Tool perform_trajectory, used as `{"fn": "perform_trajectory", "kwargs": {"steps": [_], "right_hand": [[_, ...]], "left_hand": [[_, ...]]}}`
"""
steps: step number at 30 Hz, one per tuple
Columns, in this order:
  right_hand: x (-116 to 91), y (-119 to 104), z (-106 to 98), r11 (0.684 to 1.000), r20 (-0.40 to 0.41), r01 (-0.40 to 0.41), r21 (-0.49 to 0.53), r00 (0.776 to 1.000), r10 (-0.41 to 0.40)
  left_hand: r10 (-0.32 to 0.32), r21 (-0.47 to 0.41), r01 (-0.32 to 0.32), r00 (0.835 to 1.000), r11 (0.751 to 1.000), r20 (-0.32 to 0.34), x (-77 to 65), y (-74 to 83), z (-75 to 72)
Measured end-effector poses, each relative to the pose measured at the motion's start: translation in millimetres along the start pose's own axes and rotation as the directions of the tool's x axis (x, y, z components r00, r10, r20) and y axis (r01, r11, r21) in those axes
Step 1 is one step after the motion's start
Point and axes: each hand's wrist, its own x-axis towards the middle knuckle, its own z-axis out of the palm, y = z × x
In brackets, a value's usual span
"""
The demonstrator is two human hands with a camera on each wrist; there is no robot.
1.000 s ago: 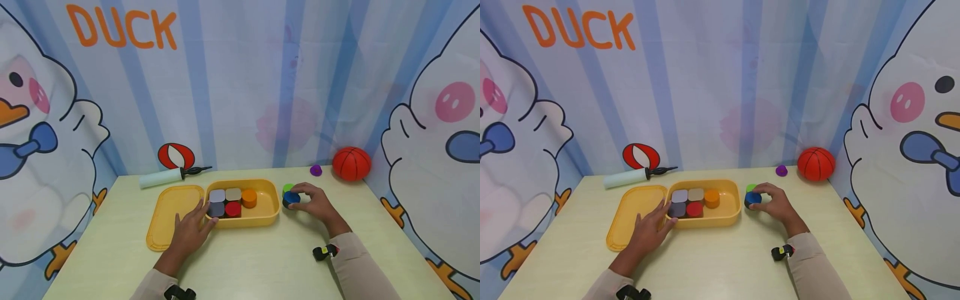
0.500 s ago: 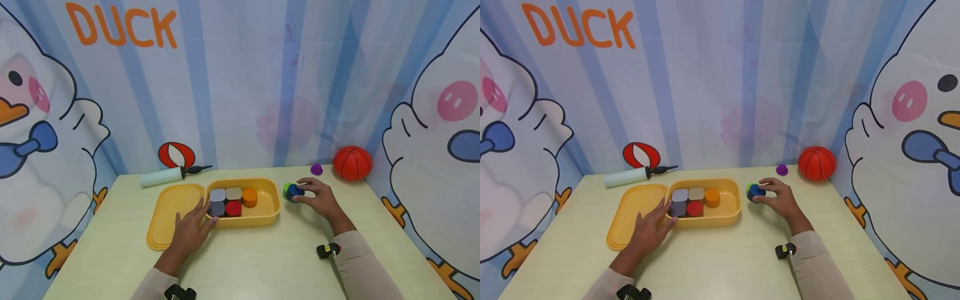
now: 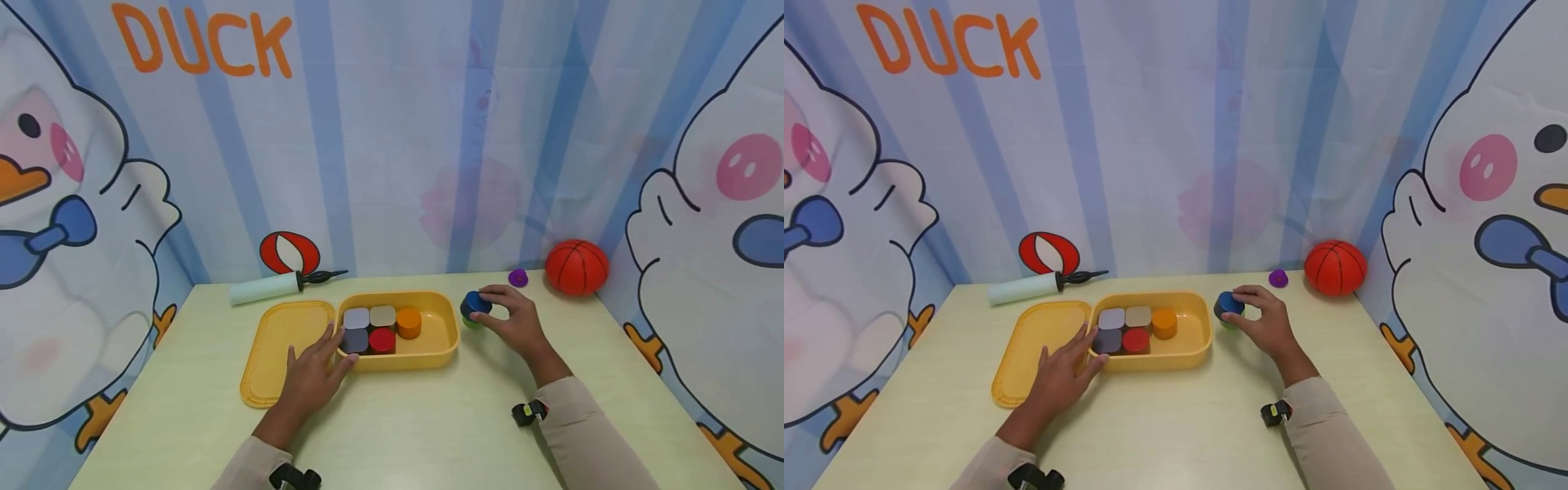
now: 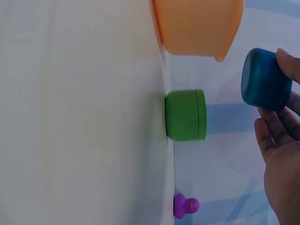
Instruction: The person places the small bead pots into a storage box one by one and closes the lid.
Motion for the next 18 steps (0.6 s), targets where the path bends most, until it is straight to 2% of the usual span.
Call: {"fn": "perform_trajectory", "kwargs": {"steps": [3,10,14,18], "right_hand": [[1,-7,7,1.0,-0.001,0.007,0.008,1.0,-0.007],[2,-22,25,0.999,0.063,0.03,-0.032,0.998,-0.028],[3,-30,34,0.994,0.088,0.084,-0.064,0.993,-0.079],[3,-36,43,0.992,0.117,0.122,-0.043,0.986,-0.116]], "left_hand": [[0.003,0.015,-0.003,1.0,1.0,-0.002,0.6,-0.2,0.7],[-0.002,0.031,0.002,1.0,1.0,0.0,-0.1,2.2,-1.1],[-0.005,0.039,0.004,1.0,0.999,0.011,-0.5,2.8,-2.3],[0.003,0.064,-0.003,1.0,0.998,0.01,-0.6,2.7,-2.5]]}}
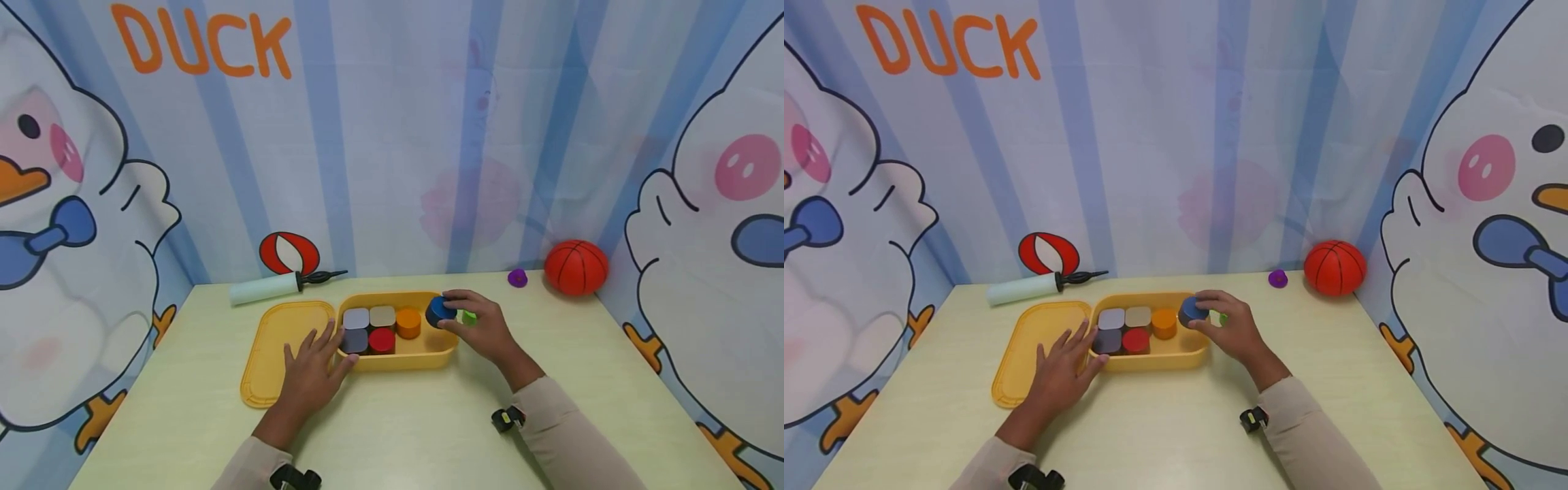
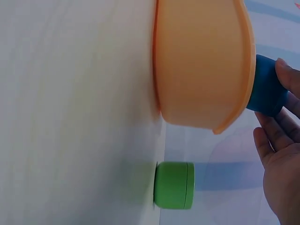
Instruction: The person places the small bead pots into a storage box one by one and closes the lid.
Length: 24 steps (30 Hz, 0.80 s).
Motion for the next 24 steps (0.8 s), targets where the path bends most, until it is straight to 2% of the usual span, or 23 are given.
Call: {"fn": "perform_trajectory", "kwargs": {"steps": [8,14,19,24], "right_hand": [[0,-10,18,0.998,0.055,-0.014,0.059,0.998,0.011],[1,-12,26,0.995,0.106,-0.097,0.039,0.99,0.092],[2,-13,28,0.989,0.167,-0.148,0.012,0.975,0.144],[3,-13,29,0.978,0.195,-0.21,0.0,0.959,0.205]], "left_hand": [[0.024,0.071,-0.022,0.999,0.997,-0.024,0.2,-0.2,-1.2],[0.023,0.066,-0.021,1.0,0.998,-0.02,-0.5,0.8,-2.1],[0.022,0.065,-0.021,1.0,0.998,-0.018,-0.3,-0.5,-0.8],[0.026,0.063,-0.024,0.999,0.998,-0.025,0.4,-1.8,0.0]]}}
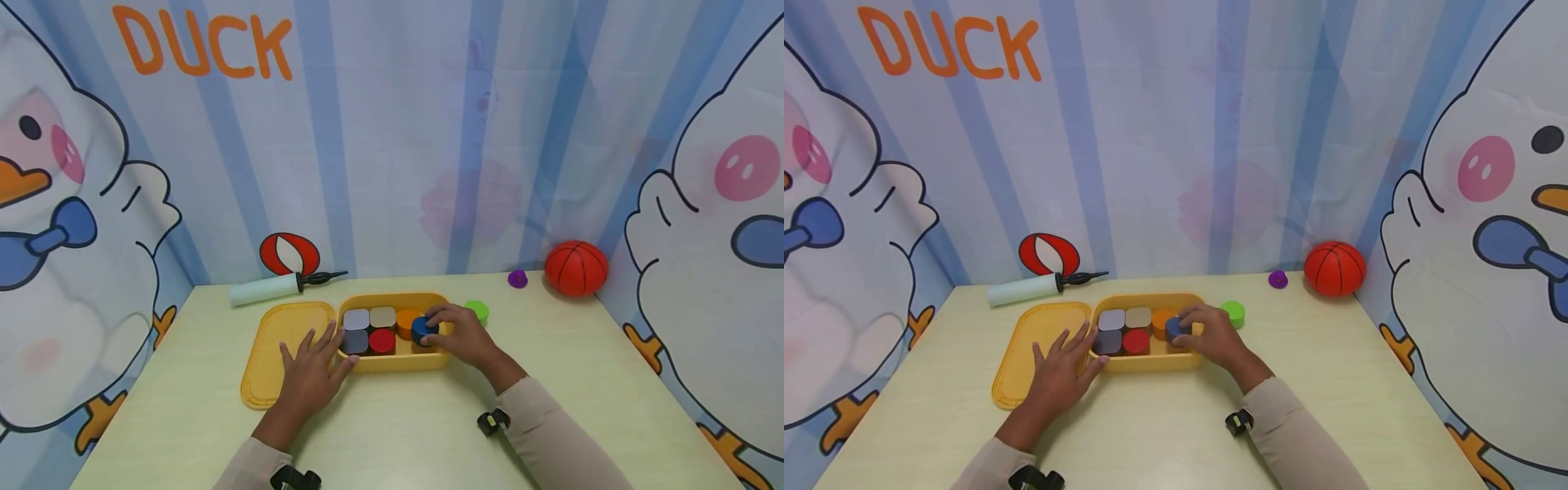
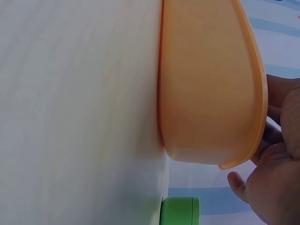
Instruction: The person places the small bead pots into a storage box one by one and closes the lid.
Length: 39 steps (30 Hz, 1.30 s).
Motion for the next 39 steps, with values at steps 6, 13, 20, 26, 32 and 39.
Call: {"fn": "perform_trajectory", "kwargs": {"steps": [6,13,20,26,32,39], "right_hand": [[2,0,0,0.998,0.033,-0.05,-0.035,0.998,0.052],[4,-3,-4,0.995,0.082,-0.07,-0.071,0.994,0.076],[8,-4,-6,0.991,0.135,-0.064,-0.12,0.988,0.08],[13,-5,-9,0.985,0.21,-0.033,-0.168,0.975,0.068],[15,-9,-13,0.98,0.285,-0.019,-0.198,0.955,0.076],[18,-13,-16,0.974,0.354,-0.026,-0.226,0.929,0.107]], "left_hand": [[-0.003,-0.009,0.003,1.0,1.0,0.002,-0.4,0.3,0.0],[-0.01,-0.024,0.01,1.0,1.0,-0.002,-0.1,0.6,0.4],[-0.012,-0.025,0.012,1.0,1.0,0.002,0.6,0.5,0.5],[-0.012,-0.027,0.012,1.0,1.0,0.002,0.0,1.0,0.2],[0.0,-0.044,-0.001,1.0,0.999,-0.009,-0.8,1.2,0.1],[-0.005,-0.049,0.004,1.0,0.999,-0.009,-1.9,4.1,-2.5]]}}
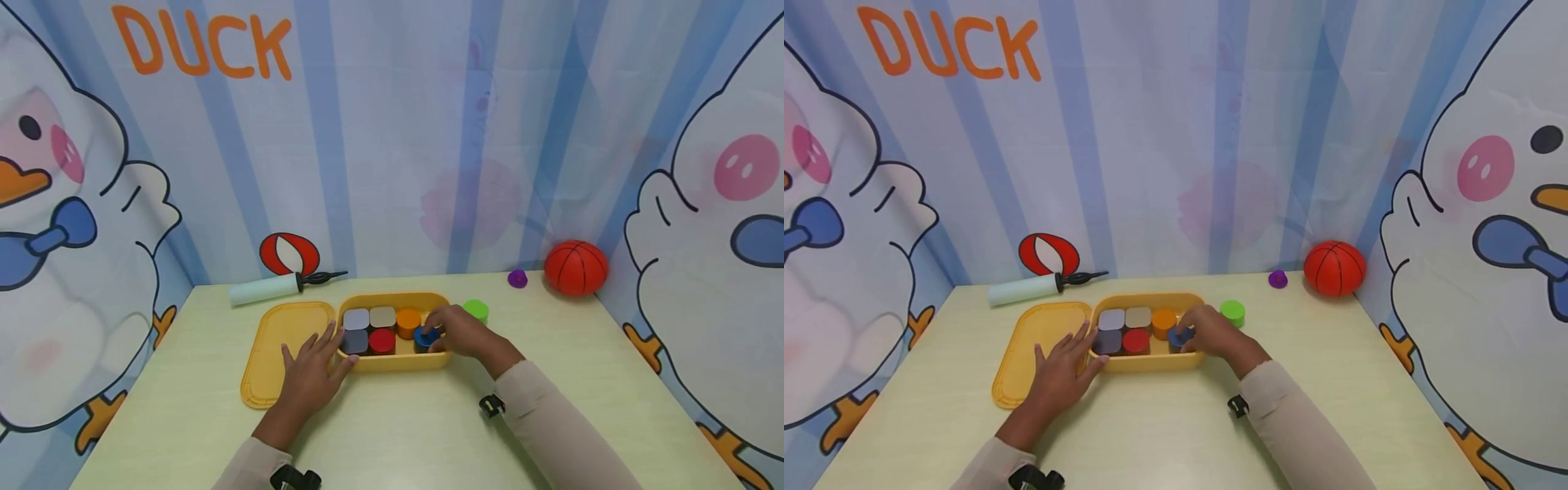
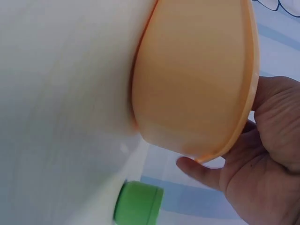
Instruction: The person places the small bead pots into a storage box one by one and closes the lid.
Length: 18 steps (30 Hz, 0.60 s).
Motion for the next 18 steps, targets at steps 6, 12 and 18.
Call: {"fn": "perform_trajectory", "kwargs": {"steps": [6,12,18], "right_hand": [[0.3,-1.5,-4.0,0.998,0.053,-0.042,0.038,0.998,0.04],[-0.2,-0.9,-3.1,0.995,0.052,-0.062,0.076,0.997,0.058],[0.5,-0.7,0.0,0.997,0.028,-0.041,0.062,0.999,0.039]], "left_hand": [[-0.005,-0.001,0.005,1.0,1.0,0.004,0.8,0.4,-2.1],[-0.008,0.004,0.008,1.0,1.0,0.006,1.5,-0.7,0.1],[-0.004,0.018,0.004,1.0,1.0,0.003,1.4,-1.6,1.6]]}}
